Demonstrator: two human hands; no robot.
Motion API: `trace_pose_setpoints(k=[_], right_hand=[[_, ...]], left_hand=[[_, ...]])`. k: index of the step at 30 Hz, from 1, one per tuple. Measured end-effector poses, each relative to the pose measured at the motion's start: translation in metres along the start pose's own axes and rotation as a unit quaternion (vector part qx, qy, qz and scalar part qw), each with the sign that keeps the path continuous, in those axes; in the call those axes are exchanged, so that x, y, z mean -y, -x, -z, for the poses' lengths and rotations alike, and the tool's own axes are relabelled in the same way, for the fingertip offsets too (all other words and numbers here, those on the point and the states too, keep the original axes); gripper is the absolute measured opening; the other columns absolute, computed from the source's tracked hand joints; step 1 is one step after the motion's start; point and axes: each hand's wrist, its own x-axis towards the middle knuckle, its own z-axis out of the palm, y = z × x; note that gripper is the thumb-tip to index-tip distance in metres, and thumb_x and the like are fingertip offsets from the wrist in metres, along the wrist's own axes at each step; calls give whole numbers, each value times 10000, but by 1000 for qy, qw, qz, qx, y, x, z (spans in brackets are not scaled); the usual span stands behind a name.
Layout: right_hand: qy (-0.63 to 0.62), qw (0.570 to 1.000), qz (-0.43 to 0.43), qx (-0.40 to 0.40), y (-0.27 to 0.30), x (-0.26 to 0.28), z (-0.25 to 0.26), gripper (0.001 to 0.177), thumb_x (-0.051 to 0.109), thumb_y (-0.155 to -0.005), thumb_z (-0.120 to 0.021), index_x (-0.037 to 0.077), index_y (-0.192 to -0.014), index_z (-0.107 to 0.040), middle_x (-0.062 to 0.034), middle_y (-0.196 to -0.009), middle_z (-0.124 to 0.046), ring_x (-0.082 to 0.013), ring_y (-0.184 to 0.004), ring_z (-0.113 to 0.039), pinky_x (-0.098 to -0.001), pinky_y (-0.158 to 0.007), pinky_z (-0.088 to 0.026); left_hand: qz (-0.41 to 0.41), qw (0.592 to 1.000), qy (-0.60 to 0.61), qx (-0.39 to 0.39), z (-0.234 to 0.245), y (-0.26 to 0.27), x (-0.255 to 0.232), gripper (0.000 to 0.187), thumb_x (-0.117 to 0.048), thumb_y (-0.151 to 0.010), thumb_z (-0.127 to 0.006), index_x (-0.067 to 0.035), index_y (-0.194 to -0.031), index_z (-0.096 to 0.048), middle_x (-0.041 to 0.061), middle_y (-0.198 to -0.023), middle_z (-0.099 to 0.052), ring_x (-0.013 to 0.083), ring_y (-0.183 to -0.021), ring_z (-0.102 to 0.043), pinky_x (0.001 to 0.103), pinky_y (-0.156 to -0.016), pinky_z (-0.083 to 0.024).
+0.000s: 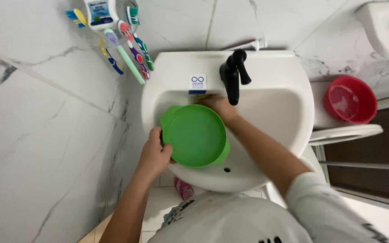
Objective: The person scrubs a green plastic bowl with a yellow sponge under running water in a bathroom sink, then scrubs the inside of a toilet bowl with a purple toilet brush.
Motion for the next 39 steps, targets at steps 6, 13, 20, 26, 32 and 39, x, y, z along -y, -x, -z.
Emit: trace_pose_setpoints(k=[6, 13, 20, 26, 32, 39], right_hand=[[90, 995, -17, -42, 32, -12, 83, 253, 132, -896, -726, 80, -1139, -775, -143, -1155, -735, -220, -944, -723, -371, -867, -578], [-82, 991, 92, -52, 26, 33, 48, 215, 208, -905, -781, 58, -1057, -801, -88, -927, -778, -152, -768, -716, -331, -747, -584], [-60, 993, -97, 34, 56, 12, 119, 398, 365, -1028, -595, 102, -1302, -718, -86, -1122, -763, -183, -1039, -685, -325, -904, -521], [-164, 968, 20, 188, 35, 58, 79, 484, 327, -1006, -581, 98, -1432, -592, -66, -1317, -684, -223, -1201, -635, -370, -1072, -460], [-95, 964, -24, 247, 29, 41, 97, 448, 266, -1007, -574, 103, -1424, -598, -109, -1340, -698, -215, -1237, -636, -333, -1072, -477], [27, 976, 17, 213, 28, 36, 92, 453, 310, -1029, -540, 119, -1437, -596, -141, -1444, -610, -258, -1348, -551, -362, -1152, -366]], left_hand=[[-55, 998, -10, -12, 0, -4, 10, 520, -87, -916, -521, 12, -1408, -384, 251, -1174, -669, 339, -934, -755, 452, -792, -616], [-52, 994, -97, 8, -20, -15, 4, 517, -73, -918, -545, -28, -1412, -397, 235, -1176, -654, 339, -989, -701, 476, -857, -554], [6, 990, -85, 113, -51, -33, -1, 606, -32, -913, -536, -12, -1470, -298, 232, -1238, -608, 328, -1064, -679, 446, -903, -580], [-118, 991, -56, 40, -100, -63, 23, 443, -51, -888, -595, 41, -1300, -462, 294, -1206, -613, 430, -1126, -621, 496, -992, -495], [-105, 993, -27, 49, -110, -78, 29, 476, -54, -866, -602, 28, -1312, -460, 289, -1230, -594, 448, -1137, -601, 501, -988, -480], [-84, 995, 3, 53, -97, -74, 10, 335, -28, -870, -564, 21, -1201, -581, 250, -1108, -682, 413, -1046, -668, 487, -910, -524]])
